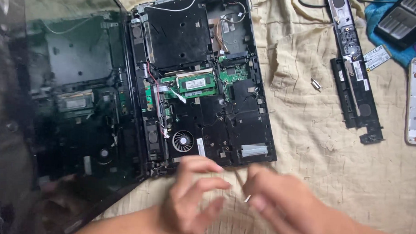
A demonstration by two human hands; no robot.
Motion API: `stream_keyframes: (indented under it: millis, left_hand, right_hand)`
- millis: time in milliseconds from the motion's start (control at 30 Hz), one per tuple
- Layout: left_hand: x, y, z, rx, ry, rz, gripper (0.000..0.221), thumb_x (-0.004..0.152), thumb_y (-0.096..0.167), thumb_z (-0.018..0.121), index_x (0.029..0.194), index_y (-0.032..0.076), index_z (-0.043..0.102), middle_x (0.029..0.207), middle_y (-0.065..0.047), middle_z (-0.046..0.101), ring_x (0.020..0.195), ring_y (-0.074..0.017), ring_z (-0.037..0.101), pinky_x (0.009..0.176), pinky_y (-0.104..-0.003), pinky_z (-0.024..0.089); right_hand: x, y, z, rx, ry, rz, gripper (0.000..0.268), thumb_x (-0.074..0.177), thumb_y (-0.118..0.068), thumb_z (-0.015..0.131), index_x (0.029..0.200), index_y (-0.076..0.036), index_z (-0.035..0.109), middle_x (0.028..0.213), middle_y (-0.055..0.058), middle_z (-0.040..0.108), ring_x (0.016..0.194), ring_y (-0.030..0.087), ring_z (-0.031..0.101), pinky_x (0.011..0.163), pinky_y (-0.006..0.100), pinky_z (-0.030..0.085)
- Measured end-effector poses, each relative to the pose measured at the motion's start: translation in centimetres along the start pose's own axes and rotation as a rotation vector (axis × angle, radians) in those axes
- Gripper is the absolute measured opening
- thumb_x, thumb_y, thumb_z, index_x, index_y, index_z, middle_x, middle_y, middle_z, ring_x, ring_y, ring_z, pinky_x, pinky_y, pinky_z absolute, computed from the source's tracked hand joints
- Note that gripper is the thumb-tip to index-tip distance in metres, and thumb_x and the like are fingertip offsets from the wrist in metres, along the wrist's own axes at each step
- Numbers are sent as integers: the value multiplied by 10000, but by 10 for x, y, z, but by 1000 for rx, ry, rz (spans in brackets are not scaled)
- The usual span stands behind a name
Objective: Disassembling a laptop to remove the optical drive and manipulate internal components using a tool.
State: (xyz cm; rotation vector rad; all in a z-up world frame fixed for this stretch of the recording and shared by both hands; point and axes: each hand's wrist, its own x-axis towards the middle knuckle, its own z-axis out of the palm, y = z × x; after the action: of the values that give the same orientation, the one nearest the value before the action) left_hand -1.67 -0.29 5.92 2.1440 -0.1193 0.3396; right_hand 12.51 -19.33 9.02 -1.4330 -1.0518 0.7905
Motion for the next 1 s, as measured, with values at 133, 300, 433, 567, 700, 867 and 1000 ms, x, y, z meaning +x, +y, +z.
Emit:
stream_keyframes:
  millis: [133, 300, 433, 567, 700, 867, 1000]
  left_hand:
    - [26, 13, 9, -343, -135, -52, 381, 947, 86, 573, 1273, -88, 481, 1231, -185, 501, 1072, -302, 587, 975, -384, 559]
    - [31, 10, 29, -708, 12, -310, 126, 1049, 79, 429, 1150, 9, 454, 1032, -89, 531, 899, -129, 493, 818, -275, 441]
    - [40, 3, 27, -796, 140, -395, 178, 1028, 194, 473, 1083, 33, 420, 993, -83, 479, 887, -148, 462, 832, -304, 449]
    - [57, 0, 17, -472, 159, -386, 164, 1003, 119, 495, 1104, 6, 559, 818, -33, 576, 697, -113, 484, 636, -255, 428]
    - [72, -9, 20, -344, 73, -508, 52, 890, 50, 701, 929, 15, 701, 713, -10, 673, 565, -81, 477, 507, -243, 424]
    - [70, -11, 2, -132, 49, -321, 97, 892, 69, 709, 819, 37, 655, 627, 7, 590, 506, -89, 445, 457, -253, 392]
    - [67, -19, -7, 44, 89, -243, 48, 891, 18, 653, 926, 12, 621, 676, -17, 566, 557, -122, 482, 516, -260, 426]
  right_hand:
    - [27, -5, 3, 37, 262, 1, 141, 1002, -47, 439, 921, -42, 554, 831, 52, 608, 677, 146, 476, 692, 269, 471]
    - [84, -5, 17, 505, 348, -66, 129, 1095, -144, 410, 1051, -43, 477, 809, -21, 437, 711, 79, 401, 628, 209, 400]
    - [96, 14, 18, 769, 317, -122, 118, 1114, -170, 454, 1147, -59, 476, 870, -10, 447, 721, 76, 366, 646, 214, 361]
    - [93, 28, 17, 732, 372, -62, 108, 1101, -169, 464, 1081, -69, 497, 865, -3, 483, 712, 74, 401, 642, 212, 375]
    - [74, 41, 14, 498, 450, -35, 124, 1106, -162, 425, 1072, -61, 487, 928, 16, 484, 764, 88, 405, 695, 212, 386]
    - [71, 19, 0, 295, 327, -34, 131, 1078, -114, 434, 1033, -37, 529, 1020, 57, 545, 867, 126, 491, 786, 242, 445]
    - [85, 6, -30, -39, 284, -137, 80, 991, -8, 549, 981, 33, 617, 1097, 143, 671, 957, 199, 635, 869, 299, 535]
